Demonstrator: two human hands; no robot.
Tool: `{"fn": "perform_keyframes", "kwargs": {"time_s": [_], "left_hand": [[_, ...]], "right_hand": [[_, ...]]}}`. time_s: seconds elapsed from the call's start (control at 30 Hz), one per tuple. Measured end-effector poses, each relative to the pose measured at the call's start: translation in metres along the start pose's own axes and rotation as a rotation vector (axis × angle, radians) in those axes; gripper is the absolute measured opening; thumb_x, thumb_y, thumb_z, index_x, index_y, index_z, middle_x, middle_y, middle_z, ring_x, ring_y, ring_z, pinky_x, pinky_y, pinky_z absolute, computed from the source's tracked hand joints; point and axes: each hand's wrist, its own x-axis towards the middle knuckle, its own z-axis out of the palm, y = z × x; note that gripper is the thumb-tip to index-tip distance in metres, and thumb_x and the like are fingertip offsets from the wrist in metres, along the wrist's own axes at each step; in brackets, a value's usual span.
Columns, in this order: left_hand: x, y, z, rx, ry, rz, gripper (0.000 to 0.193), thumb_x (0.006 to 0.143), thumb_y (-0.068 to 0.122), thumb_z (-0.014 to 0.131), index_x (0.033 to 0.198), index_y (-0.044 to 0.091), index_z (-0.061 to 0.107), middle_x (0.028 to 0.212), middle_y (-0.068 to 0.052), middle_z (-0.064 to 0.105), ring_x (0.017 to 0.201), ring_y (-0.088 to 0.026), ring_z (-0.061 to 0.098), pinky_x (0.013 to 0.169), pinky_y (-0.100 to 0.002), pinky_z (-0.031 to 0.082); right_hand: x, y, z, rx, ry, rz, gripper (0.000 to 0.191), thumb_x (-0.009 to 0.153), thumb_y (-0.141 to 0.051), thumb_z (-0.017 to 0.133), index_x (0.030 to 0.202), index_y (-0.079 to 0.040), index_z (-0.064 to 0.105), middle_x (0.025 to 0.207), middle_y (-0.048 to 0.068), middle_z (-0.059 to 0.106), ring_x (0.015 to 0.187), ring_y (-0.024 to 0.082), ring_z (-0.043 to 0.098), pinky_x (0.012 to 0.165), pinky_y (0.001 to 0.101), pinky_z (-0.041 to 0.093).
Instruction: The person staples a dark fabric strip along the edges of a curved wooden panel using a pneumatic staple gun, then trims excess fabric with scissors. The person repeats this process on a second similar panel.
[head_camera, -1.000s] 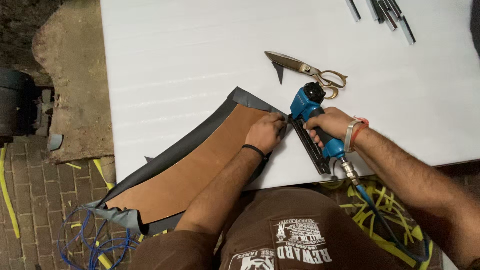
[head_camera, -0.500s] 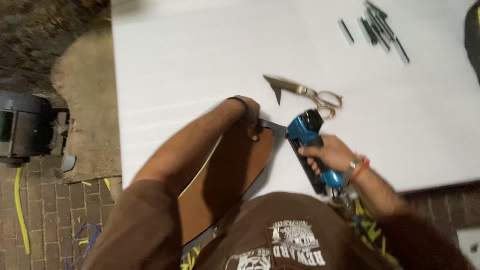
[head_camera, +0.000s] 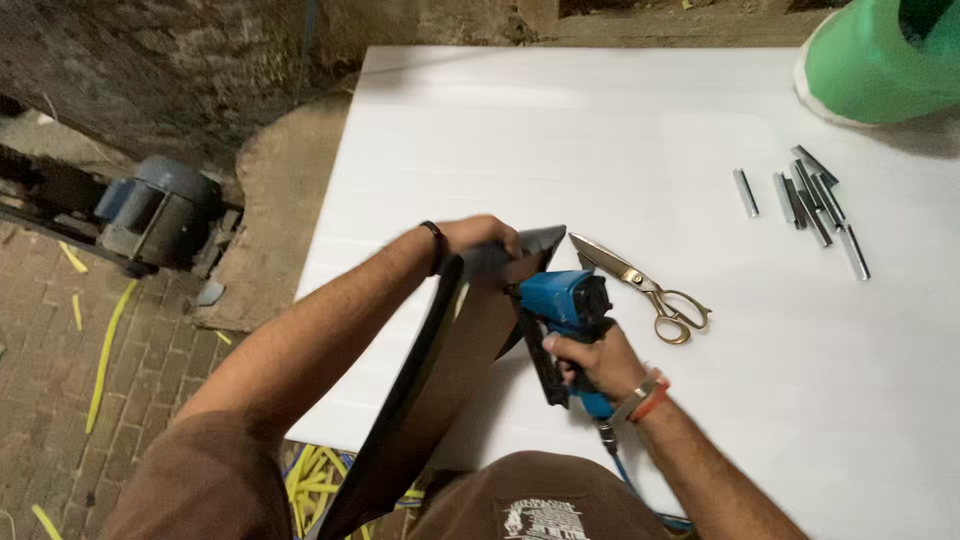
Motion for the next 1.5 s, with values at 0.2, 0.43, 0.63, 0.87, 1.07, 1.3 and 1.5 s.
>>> {"fn": "perform_keyframes", "kwargs": {"time_s": [0.2, 0.43, 0.63, 0.87, 1.07, 1.3, 1.5], "left_hand": [[0.010, -0.003, -0.002, -0.001, -0.179, -0.047, 0.057, 0.082, 0.028, 0.061, 0.136, 0.010, 0.062, 0.129, -0.015, 0.067, 0.115, -0.027, 0.061, 0.098, -0.042, 0.049], [0.058, 0.007, -0.005, 0.390, -0.383, -0.106, 0.089, 0.086, 0.024, 0.061, 0.164, 0.015, 0.019, 0.164, -0.017, 0.029, 0.151, -0.030, 0.026, 0.118, -0.048, 0.029], [0.091, 0.001, 0.028, 0.635, -0.531, 0.003, 0.093, 0.074, 0.013, 0.056, 0.162, 0.006, 0.025, 0.150, -0.028, 0.056, 0.136, -0.039, 0.058, 0.113, -0.044, 0.049], [0.058, 0.008, 0.021, 0.365, -0.242, -0.346, 0.091, 0.086, 0.018, 0.060, 0.164, 0.018, 0.013, 0.160, -0.020, 0.040, 0.132, -0.037, 0.060, 0.108, -0.051, 0.052], [0.051, 0.004, 0.024, 0.378, -0.321, -0.309, 0.088, 0.075, 0.010, 0.060, 0.159, 0.026, 0.038, 0.157, -0.010, 0.050, 0.139, -0.026, 0.051, 0.114, -0.046, 0.041], [0.060, -0.006, 0.034, 0.431, -0.331, -0.306, 0.091, 0.073, 0.008, 0.064, 0.158, 0.027, 0.038, 0.154, -0.010, 0.052, 0.137, -0.024, 0.052, 0.111, -0.043, 0.043], [0.057, -0.011, 0.030, 0.391, -0.307, -0.326, 0.096, 0.066, 0.006, 0.061, 0.158, 0.025, 0.041, 0.147, -0.015, 0.060, 0.130, -0.031, 0.064, 0.106, -0.045, 0.052]], "right_hand": [[0.012, 0.029, 0.017, -0.126, 0.126, 0.076, 0.015, 0.085, -0.013, 0.074, 0.092, 0.000, 0.069, 0.059, 0.004, 0.064, 0.047, 0.012, 0.061, 0.045, 0.0288, 0.054], [0.028, 0.046, 0.005, -0.010, 0.113, 0.161, 0.017, 0.086, -0.008, 0.070, 0.101, -0.001, 0.070, 0.062, 0.003, 0.064, 0.049, 0.011, 0.062, 0.047, 0.0289, 0.055], [0.042, 0.042, -0.010, 0.105, 0.123, 0.291, 0.026, 0.084, -0.003, 0.069, 0.110, -0.005, 0.072, 0.062, 0.002, 0.061, 0.048, 0.010, 0.056, 0.046, 0.0270, 0.049], [0.040, 0.026, -0.044, 0.297, 0.121, 0.327, 0.032, 0.082, 0.000, 0.062, 0.112, -0.004, 0.071, 0.060, 0.002, 0.057, 0.046, 0.012, 0.052, 0.044, 0.0286, 0.047], [0.049, 0.010, -0.058, 0.273, 0.145, 0.285, 0.032, 0.080, -0.005, 0.063, 0.111, -0.001, 0.071, 0.059, 0.002, 0.055, 0.047, 0.011, 0.053, 0.045, 0.0297, 0.049], [0.061, 0.007, -0.054, 0.220, 0.063, 0.394, 0.030, 0.081, -0.006, 0.064, 0.110, -0.002, 0.073, 0.059, 0.002, 0.056, 0.046, 0.011, 0.053, 0.043, 0.0294, 0.048], [0.057, 0.012, -0.048, 0.166, 0.079, 0.436, 0.029, 0.082, -0.006, 0.063, 0.109, -0.002, 0.073, 0.059, 0.003, 0.056, 0.046, 0.012, 0.053, 0.042, 0.0294, 0.047]]}}
